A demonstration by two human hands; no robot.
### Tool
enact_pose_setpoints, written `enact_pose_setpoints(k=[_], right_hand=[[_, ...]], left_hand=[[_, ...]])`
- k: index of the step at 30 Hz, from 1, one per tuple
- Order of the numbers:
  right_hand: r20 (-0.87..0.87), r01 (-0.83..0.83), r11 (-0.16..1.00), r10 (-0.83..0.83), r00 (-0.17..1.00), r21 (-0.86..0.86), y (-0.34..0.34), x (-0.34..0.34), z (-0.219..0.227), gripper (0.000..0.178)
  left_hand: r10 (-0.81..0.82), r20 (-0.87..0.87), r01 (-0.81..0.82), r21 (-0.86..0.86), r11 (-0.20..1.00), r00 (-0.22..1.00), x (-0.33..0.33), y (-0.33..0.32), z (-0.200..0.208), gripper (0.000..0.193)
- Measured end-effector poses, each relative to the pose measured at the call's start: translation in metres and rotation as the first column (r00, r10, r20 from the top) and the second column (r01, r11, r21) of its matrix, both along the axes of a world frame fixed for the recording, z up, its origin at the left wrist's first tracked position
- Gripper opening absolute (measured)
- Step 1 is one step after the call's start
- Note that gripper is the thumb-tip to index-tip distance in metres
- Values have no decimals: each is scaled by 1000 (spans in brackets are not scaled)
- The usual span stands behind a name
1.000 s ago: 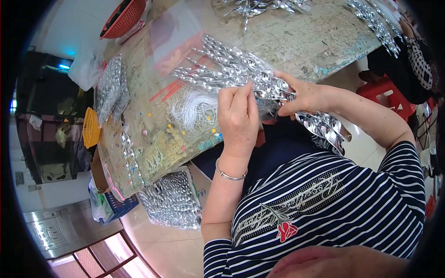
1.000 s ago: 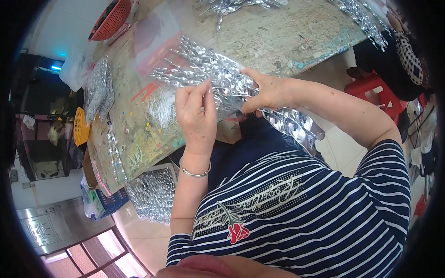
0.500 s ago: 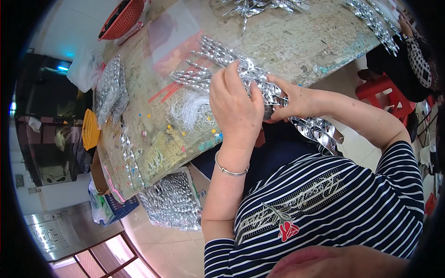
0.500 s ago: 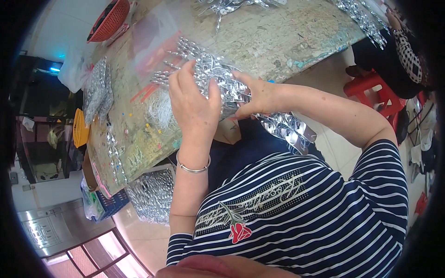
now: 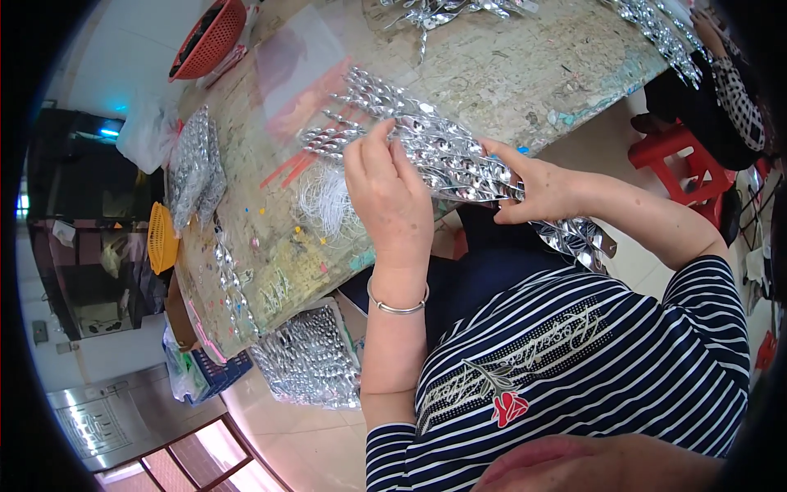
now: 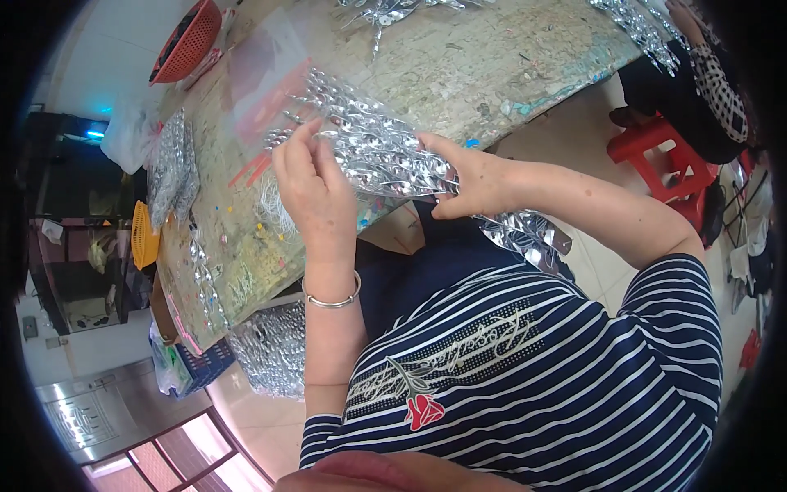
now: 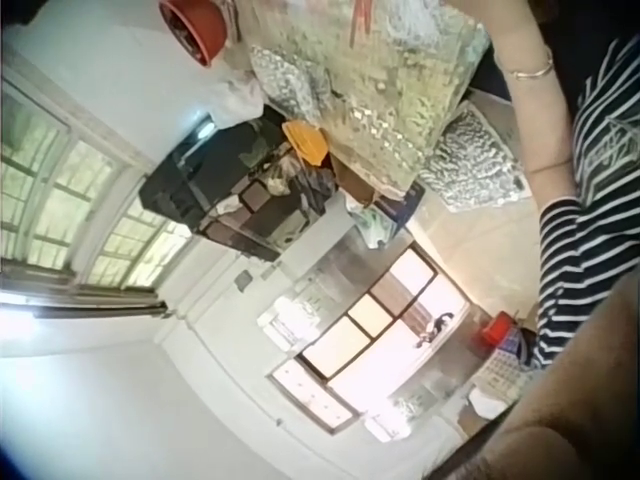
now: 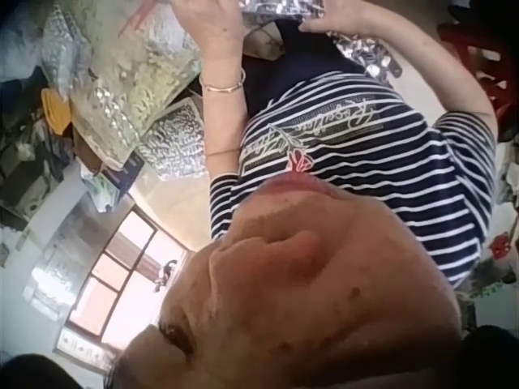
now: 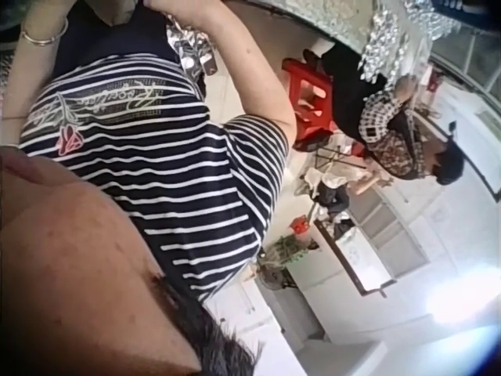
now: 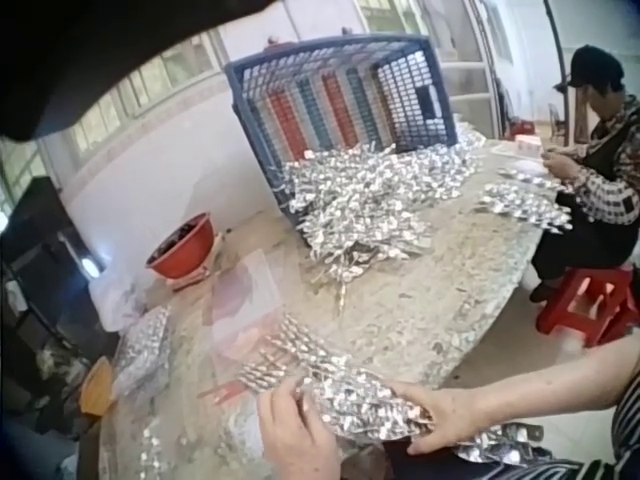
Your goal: Gathering silver foil tassel decorations and inserting them into plastic packaging bags.
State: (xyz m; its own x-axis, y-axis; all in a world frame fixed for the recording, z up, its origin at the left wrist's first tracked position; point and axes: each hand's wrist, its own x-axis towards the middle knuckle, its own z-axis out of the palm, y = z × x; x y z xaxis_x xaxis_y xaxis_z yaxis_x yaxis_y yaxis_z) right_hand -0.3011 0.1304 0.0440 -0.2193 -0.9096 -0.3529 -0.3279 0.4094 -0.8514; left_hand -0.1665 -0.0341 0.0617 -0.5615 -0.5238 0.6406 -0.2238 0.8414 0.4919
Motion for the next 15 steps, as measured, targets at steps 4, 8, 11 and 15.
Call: enact_pose_setpoints(k=[4,8,11,15], right_hand=[[42,17,998,-15,999,-60,3,3,3,98],[38,2,1000,-1,999,-27,3,4,3,97],[58,-16,1000,16,998,-1,2,4,3,97],[40,-30,999,30,999,12,1,2,-1,98]], left_hand=[[18,-51,-21,-54,998,999,-2,-7,-3,19],[20,-71,-22,-26,999,997,-2,-9,-1,19],[15,-76,-15,0,1000,997,-2,-9,4,17],[7,8,-8,32,999,1000,1,-10,12,15]])
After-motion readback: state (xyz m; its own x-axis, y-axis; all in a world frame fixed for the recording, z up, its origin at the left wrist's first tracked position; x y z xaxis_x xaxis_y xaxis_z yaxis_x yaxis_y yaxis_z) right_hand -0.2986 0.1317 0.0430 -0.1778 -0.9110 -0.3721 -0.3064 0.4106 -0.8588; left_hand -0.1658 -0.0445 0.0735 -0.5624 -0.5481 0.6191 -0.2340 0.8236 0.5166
